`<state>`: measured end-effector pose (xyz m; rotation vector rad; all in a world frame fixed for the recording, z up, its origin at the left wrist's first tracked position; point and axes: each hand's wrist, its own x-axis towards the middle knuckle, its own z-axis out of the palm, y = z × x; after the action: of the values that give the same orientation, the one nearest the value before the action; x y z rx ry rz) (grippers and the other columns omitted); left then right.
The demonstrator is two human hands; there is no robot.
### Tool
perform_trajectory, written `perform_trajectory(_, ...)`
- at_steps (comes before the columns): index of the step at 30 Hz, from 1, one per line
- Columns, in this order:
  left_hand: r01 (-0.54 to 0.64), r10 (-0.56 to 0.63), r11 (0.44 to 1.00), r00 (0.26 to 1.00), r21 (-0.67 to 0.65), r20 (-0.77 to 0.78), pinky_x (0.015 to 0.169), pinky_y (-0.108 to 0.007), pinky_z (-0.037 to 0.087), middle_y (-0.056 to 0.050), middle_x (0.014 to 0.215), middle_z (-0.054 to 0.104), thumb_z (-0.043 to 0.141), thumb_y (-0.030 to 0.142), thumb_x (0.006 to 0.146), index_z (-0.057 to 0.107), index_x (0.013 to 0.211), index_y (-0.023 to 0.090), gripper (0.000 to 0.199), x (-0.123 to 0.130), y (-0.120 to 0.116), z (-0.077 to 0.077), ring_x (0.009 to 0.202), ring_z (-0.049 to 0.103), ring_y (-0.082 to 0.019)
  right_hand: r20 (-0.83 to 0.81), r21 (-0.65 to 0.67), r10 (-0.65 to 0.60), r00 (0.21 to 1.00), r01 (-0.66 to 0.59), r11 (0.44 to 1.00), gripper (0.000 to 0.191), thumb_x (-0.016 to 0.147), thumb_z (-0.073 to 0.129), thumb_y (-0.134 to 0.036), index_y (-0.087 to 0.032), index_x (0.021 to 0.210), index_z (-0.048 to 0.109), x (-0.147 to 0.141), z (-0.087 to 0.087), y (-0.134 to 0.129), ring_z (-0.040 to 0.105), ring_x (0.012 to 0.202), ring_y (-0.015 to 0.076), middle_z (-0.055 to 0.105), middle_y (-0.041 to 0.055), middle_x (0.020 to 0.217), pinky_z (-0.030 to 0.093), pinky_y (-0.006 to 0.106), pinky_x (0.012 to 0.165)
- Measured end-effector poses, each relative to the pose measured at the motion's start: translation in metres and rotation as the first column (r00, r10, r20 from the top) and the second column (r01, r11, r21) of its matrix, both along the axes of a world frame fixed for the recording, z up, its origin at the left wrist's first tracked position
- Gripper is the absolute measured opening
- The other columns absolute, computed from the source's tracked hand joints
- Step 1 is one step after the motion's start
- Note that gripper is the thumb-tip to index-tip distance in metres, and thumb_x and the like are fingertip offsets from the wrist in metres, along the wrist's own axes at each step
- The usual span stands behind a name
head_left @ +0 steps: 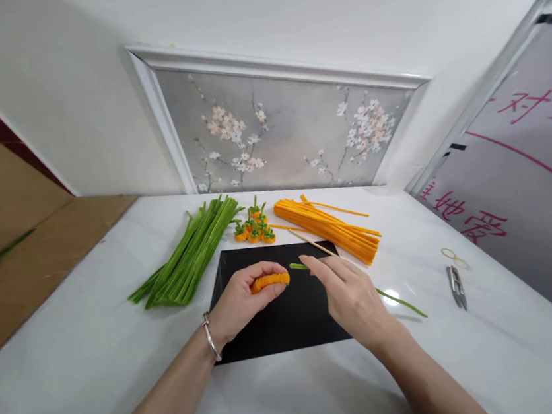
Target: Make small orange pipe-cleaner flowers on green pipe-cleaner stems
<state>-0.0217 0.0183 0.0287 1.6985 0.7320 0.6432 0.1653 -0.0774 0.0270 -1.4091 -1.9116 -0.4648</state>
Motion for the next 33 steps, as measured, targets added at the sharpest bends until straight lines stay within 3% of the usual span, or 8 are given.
perform_trajectory(3, 0.024, -0.023, 0.999, 0.999, -0.042, 0.022, 0.050, -0.018, 0.038, -0.006, 0.092, 0.068, 0.065, 0.031, 0.081, 0.061, 0.102, 0.018, 0.026, -0.001, 0.002, 0.001, 0.067, 0.055, -0.011, -0.066, 0.001, 0.041, 0.997, -0.041, 0.999, 0.042, 0.090, 0.035, 0.002, -0.014, 0.119, 0.061, 0.005, -0.009, -0.002, 0.064, 0.086, 0.0177, 0.069, 0.0106, 0.099, 0.055, 0.030, 0.076)
perform_trajectory(9, 0.051, -0.048, 0.996, 0.998, -0.075, 0.037, 0.046, -0.019, 0.033, -0.006, 0.089, 0.070, 0.062, 0.033, 0.084, 0.058, 0.101, 0.016, 0.024, -0.001, 0.004, 0.001, 0.051, 0.041, -0.006, -0.085, 0.103, -0.028, 0.996, 0.037, 0.994, 0.032, 0.090, 0.048, -0.003, -0.019, 0.109, 0.068, 0.007, -0.017, -0.003, 0.065, 0.081, 0.0156, 0.068, 0.0080, 0.093, 0.055, 0.026, 0.072)
perform_trajectory(13, 0.044, -0.043, 0.998, 0.999, -0.044, 0.012, 0.047, -0.019, 0.035, -0.006, 0.088, 0.072, 0.062, 0.034, 0.083, 0.060, 0.101, 0.017, 0.024, -0.001, 0.002, 0.001, 0.054, 0.045, -0.007, -0.062, 0.138, -0.050, 0.997, 0.059, 0.989, 0.028, 0.089, 0.052, -0.005, -0.017, 0.108, 0.070, 0.004, -0.017, -0.002, 0.065, 0.079, 0.0153, 0.068, 0.0084, 0.091, 0.055, 0.025, 0.071)
perform_trajectory(20, 0.063, -0.062, 0.997, 0.998, 0.037, -0.028, 0.060, -0.022, 0.048, -0.007, 0.090, 0.073, 0.060, 0.032, 0.084, 0.062, 0.099, 0.017, 0.022, -0.001, 0.001, 0.003, 0.075, 0.064, -0.016, -0.025, 0.049, -0.056, 0.998, 0.057, 0.997, 0.031, 0.092, 0.047, -0.005, -0.018, 0.107, 0.070, 0.004, -0.013, -0.004, 0.063, 0.079, 0.0159, 0.069, 0.0075, 0.091, 0.053, 0.028, 0.073)
perform_trajectory(26, 0.074, -0.064, 0.985, 0.996, 0.156, -0.067, 0.079, -0.028, 0.051, -0.006, 0.091, 0.073, 0.057, 0.030, 0.086, 0.065, 0.095, 0.017, 0.018, 0.000, 0.000, 0.005, 0.085, 0.066, -0.018, 0.032, 0.059, -0.095, 0.995, 0.093, 0.994, 0.030, 0.091, 0.047, -0.006, -0.018, 0.102, 0.072, 0.003, -0.010, -0.005, 0.060, 0.073, 0.0162, 0.069, 0.0069, 0.087, 0.050, 0.029, 0.069)
perform_trajectory(33, 0.091, -0.079, 0.984, 0.994, 0.156, -0.080, 0.080, -0.028, 0.051, -0.005, 0.089, 0.073, 0.057, 0.026, 0.085, 0.064, 0.095, 0.017, 0.016, 0.003, -0.002, 0.002, 0.084, 0.068, -0.018, -0.012, -0.002, -0.047, 0.999, 0.047, 0.999, 0.032, 0.092, 0.044, -0.006, -0.019, 0.101, 0.071, 0.000, -0.014, -0.003, 0.062, 0.075, 0.0156, 0.070, 0.0072, 0.088, 0.052, 0.027, 0.067)
